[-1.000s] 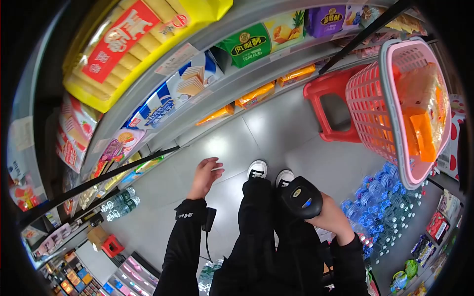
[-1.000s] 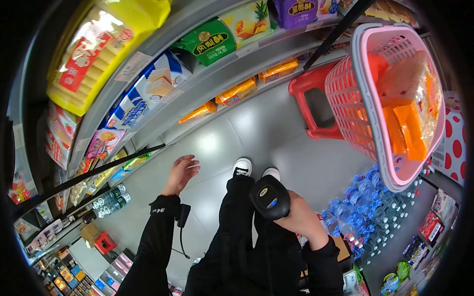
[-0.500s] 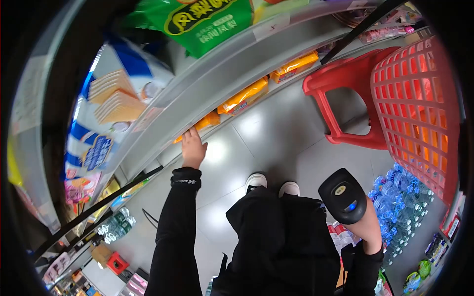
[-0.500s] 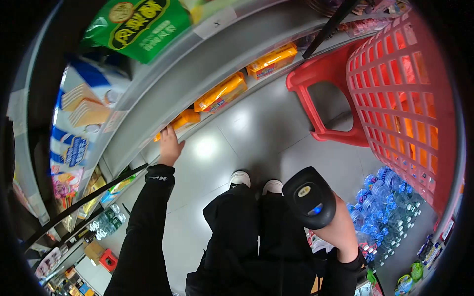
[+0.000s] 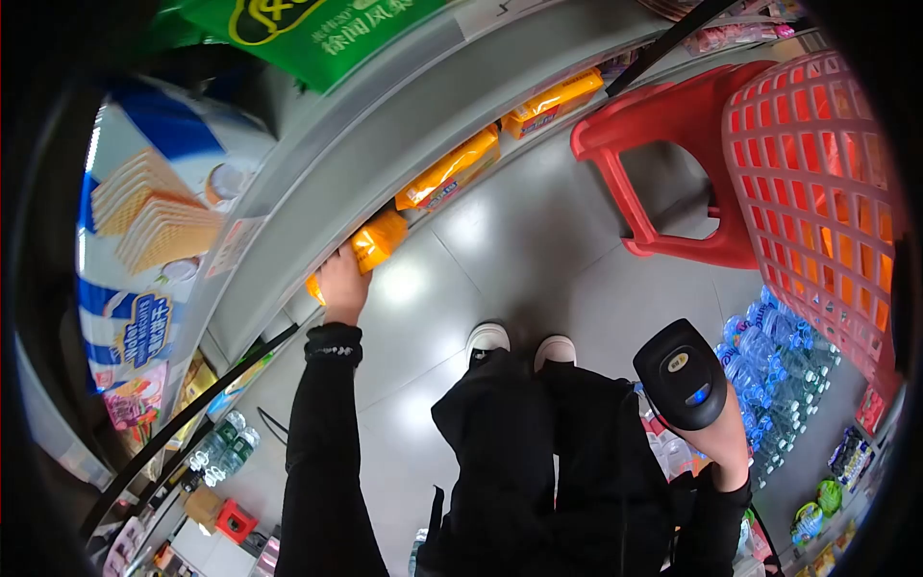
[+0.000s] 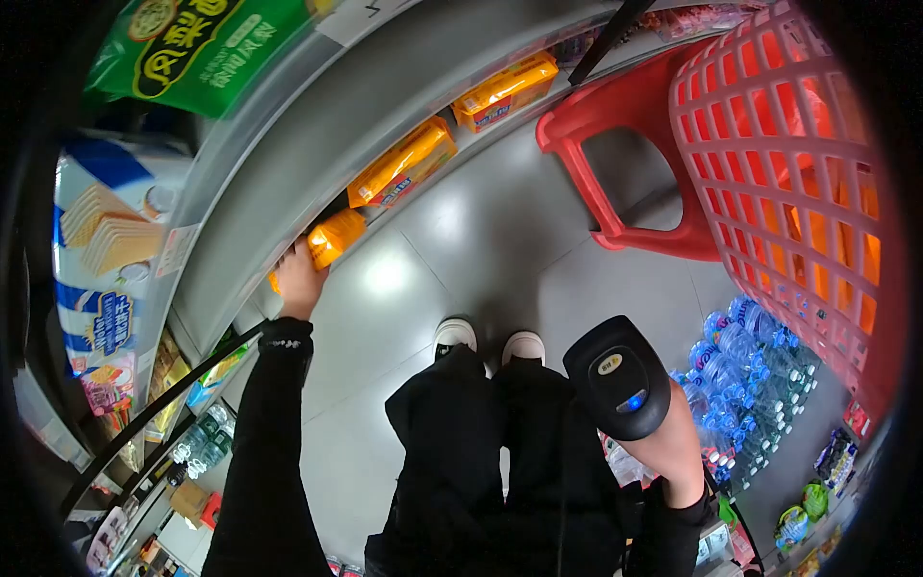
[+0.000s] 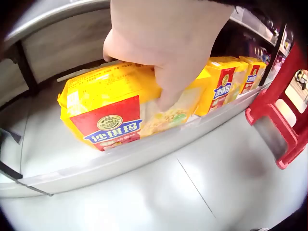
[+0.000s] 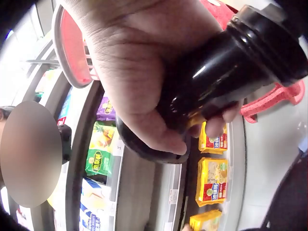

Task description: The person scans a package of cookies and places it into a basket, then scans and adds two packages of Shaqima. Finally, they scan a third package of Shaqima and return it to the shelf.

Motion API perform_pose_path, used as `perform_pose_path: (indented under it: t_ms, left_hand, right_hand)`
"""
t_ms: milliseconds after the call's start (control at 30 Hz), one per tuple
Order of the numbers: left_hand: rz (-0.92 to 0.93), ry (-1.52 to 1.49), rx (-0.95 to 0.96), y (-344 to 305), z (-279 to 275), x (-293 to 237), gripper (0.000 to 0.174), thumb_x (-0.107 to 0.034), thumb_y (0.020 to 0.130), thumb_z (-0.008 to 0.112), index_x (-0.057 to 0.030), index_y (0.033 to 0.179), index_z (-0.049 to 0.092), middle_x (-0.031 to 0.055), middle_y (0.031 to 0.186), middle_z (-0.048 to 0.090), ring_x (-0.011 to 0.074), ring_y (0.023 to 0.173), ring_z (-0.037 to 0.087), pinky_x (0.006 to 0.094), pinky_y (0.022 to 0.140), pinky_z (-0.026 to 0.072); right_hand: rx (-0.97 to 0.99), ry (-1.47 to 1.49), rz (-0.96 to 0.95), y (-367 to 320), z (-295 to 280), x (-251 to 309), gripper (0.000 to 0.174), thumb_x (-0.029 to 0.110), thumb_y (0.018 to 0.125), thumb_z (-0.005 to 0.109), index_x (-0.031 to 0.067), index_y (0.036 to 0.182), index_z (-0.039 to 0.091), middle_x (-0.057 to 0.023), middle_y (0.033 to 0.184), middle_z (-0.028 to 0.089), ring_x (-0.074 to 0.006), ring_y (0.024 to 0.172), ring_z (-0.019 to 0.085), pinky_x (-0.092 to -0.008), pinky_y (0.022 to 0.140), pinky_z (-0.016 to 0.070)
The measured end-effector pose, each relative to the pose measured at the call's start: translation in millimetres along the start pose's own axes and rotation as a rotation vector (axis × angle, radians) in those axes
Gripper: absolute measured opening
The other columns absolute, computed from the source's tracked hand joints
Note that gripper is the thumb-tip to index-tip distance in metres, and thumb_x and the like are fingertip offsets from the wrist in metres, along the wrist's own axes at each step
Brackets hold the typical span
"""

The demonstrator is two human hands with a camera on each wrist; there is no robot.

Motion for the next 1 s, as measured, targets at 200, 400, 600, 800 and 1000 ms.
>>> perform_pose_path:
  t_ms: [200,400,600,800,1000]
  left_hand:
    - [0.182,-0.551,-0.107,-86.1,-86.2,-20.1,0.049,-0.005,0.057,0.069,-0.0014,0.101,0.047,0.0157,0.089,0.047,0.0341,0.085,0.048,0.0373,0.072,0.0413]
    - [-0.208,-1.632,0.314,-169.7,-208.7,-32.8,0.06,-0.004,0.062,0.072,-0.0002,0.113,0.04,0.0097,0.108,0.051,0.0194,0.1,0.05,0.0317,0.085,0.0408]
    - [-0.442,-2.43,0.508,-235.3,-283.8,-49.8,0.061,-0.018,0.073,0.062,-0.002,0.123,0.031,0.0115,0.115,0.048,0.0241,0.103,0.05,0.0351,0.089,0.0395]
    - [-0.313,-2.742,1.099,-227.5,-422.8,-111.5,0.07,-0.047,0.073,0.056,-0.0068,0.125,0.033,0.0104,0.088,0.048,0.0201,0.077,0.049,0.035,0.073,0.0429]
    - [-0.178,-2.69,1.288,-234.5,-484.4,-113.9,0.076,-0.056,0.07,0.053,-0.0066,0.124,0.032,0.0081,0.08,0.042,0.0146,0.066,0.042,0.0273,0.063,0.0355]
  right_hand:
    - [0.023,0.009,-0.049,-27.0,-13.4,45.8,0.036,0.005,0.058,0.068,0.0,0.091,0.053,-0.0123,0.084,0.06,-0.0198,0.078,0.059,-0.0286,0.068,0.0442]
    - [0.153,0.072,-0.118,-77.3,-32.1,97.6,0.041,0.007,0.054,0.069,-0.0003,0.091,0.053,-0.0128,0.085,0.06,-0.0203,0.078,0.059,-0.0297,0.069,0.0443]
    - [0.129,0.289,-0.211,-138.3,-74.1,162.9,0.052,0.009,0.053,0.07,-0.0009,0.1,0.051,-0.0098,0.088,0.059,-0.0168,0.082,0.056,-0.0292,0.074,0.0435]
    - [0.216,0.406,-0.364,-190.7,-97.4,221.0,0.053,0.012,0.056,0.07,-0.0019,0.103,0.05,-0.0113,0.096,0.058,-0.0176,0.086,0.055,-0.0298,0.079,0.0417]
    - [0.357,0.34,-0.501,-227.7,-100.3,269.8,0.051,0.014,0.058,0.069,-0.0012,0.102,0.05,-0.0136,0.094,0.058,-0.0239,0.085,0.056,-0.0318,0.077,0.0424]
Point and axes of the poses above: each hand's wrist, its own y-axis towards the middle knuckle, its own z-axis out of the palm, x = y × z, the point moved 6 cm from there along y, towards the middle knuckle
